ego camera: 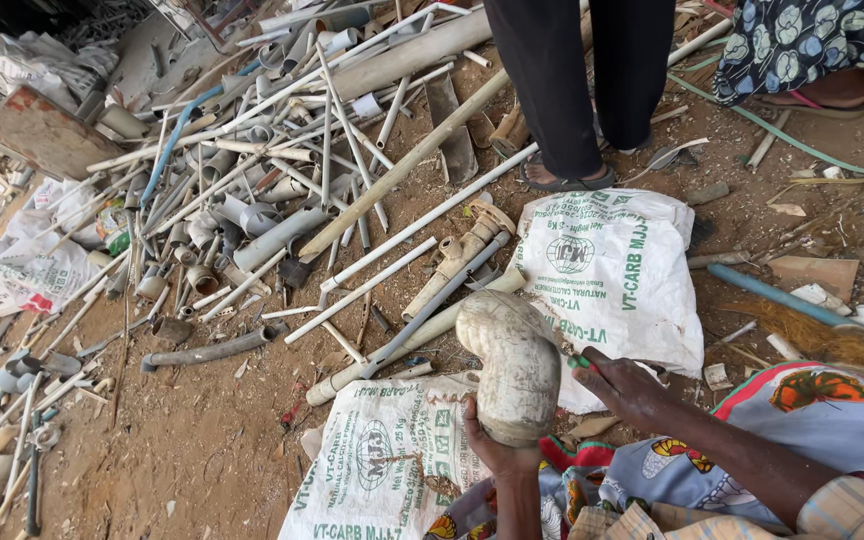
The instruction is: The person uses a knife to scrape and clean the inner and outer surfaces of a large PVC elbow joint while sitting on the ground at a recycling facility.
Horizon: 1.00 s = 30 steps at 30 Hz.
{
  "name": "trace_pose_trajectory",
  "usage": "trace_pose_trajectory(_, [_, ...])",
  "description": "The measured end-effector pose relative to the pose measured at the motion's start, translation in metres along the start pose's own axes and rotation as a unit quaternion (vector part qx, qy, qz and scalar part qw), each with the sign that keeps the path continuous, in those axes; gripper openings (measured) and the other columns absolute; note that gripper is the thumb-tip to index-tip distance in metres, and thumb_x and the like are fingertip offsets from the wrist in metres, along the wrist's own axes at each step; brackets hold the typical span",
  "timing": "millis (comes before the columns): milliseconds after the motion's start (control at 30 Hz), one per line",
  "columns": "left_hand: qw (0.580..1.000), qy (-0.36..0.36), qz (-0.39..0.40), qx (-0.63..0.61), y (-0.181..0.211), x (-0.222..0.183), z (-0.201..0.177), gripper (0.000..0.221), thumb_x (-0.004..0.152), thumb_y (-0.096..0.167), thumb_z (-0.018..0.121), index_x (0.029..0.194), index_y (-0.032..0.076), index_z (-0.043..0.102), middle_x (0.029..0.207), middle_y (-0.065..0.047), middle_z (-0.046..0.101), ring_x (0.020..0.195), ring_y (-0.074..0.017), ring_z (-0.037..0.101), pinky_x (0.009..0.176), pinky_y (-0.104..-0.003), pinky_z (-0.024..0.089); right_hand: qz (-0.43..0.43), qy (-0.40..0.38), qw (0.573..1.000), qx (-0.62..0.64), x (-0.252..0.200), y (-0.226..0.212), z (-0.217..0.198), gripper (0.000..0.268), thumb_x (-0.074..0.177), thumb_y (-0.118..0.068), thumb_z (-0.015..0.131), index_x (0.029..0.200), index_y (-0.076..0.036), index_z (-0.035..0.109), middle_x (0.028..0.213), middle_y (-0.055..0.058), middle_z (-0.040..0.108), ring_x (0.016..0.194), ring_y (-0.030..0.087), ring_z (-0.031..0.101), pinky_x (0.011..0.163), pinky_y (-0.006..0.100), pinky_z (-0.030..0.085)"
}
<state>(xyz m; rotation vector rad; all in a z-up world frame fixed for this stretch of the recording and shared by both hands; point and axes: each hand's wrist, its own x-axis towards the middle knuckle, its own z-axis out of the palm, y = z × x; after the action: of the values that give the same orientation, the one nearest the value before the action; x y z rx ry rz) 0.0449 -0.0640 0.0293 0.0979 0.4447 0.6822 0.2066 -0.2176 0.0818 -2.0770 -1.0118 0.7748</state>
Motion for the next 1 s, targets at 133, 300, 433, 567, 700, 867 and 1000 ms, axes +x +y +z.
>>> trace_pose_trajectory(133, [0.999,-0.004,-0.015,-0.045,-0.007,0.002,-0.002,0.072,0.087,0.053,0.054,0.144,0.009,0.053,0.143,-0.015,0.059,0.127,-0.0369,0.057,0.107,-0.057,0.044,-0.045,-0.02,0.998,-0.044,-0.009,0.01,0.015,0.055,0.102,-0.057,0.039,0.118,-0.006,0.053,0.065,0.018,0.065,0.072,0.039,0.069,0.073,0.051,0.049])
trace_pose_trajectory(300, [0.993,0.053,0.041,-0.094,0.001,0.007,-0.008,0.073,0.086,0.051,0.058,0.144,0.008,0.051,0.139,-0.018,0.058,0.125,-0.0368,0.055,0.106,-0.055,0.044,-0.047,-0.097,0.99,-0.086,-0.007,0.03,0.053,0.053,0.104,-0.054,0.041,0.121,-0.005,0.056,0.068,0.018,0.066,0.077,0.038,0.07,0.076,0.053,0.05])
trace_pose_trajectory(433, [0.991,0.043,0.051,-0.117,-0.001,0.014,-0.021,0.075,0.085,0.049,0.061,0.138,-0.003,0.05,0.134,-0.023,0.059,0.122,-0.0372,0.057,0.104,-0.052,0.046,-0.147,-0.061,0.981,-0.109,0.028,0.065,0.075,0.05,0.102,-0.044,0.039,0.131,-0.008,0.059,0.082,0.018,0.064,0.076,0.038,0.071,0.068,0.053,0.052])
trace_pose_trajectory(567, [0.995,0.102,-0.011,-0.015,-0.009,0.034,-0.052,0.065,0.092,0.041,0.062,0.137,-0.006,0.053,0.131,-0.021,0.06,0.116,-0.0317,0.06,0.101,-0.045,0.051,0.048,-0.115,0.992,-0.033,0.031,0.072,0.084,0.06,0.102,-0.055,0.047,0.108,0.002,0.061,0.071,0.017,0.067,0.073,0.035,0.073,0.075,0.05,0.053])
trace_pose_trajectory(700, [0.983,0.145,-0.079,0.083,-0.035,0.06,-0.094,0.054,0.094,0.034,0.061,0.132,-0.004,0.057,0.126,-0.018,0.065,0.114,-0.032,0.064,0.1,-0.046,0.054,0.082,-0.132,0.988,-0.012,0.024,0.059,0.081,0.067,0.101,-0.061,0.044,0.114,0.003,0.061,0.077,0.018,0.07,0.074,0.032,0.073,0.079,0.048,0.056])
trace_pose_trajectory(867, [0.969,0.083,-0.167,0.158,-0.065,0.072,-0.117,0.059,0.092,0.047,0.051,0.129,0.002,0.062,0.12,-0.017,0.069,0.11,-0.0327,0.065,0.094,-0.047,0.053,0.085,-0.175,0.981,-0.023,0.029,0.088,0.102,0.068,0.102,-0.06,0.041,0.11,0.004,0.062,0.087,0.021,0.073,0.077,0.037,0.077,0.085,0.048,0.059])
trace_pose_trajectory(1000, [0.954,0.055,-0.19,0.224,-0.084,0.064,-0.1,0.058,0.095,0.051,0.047,0.133,0.009,0.06,0.12,-0.01,0.07,0.11,-0.027,0.066,0.093,-0.044,0.053,0.046,-0.124,0.988,-0.081,0.038,0.116,0.113,0.07,0.103,-0.062,0.043,0.106,0.003,0.071,0.097,0.023,0.075,0.097,0.034,0.075,0.094,0.05,0.053])
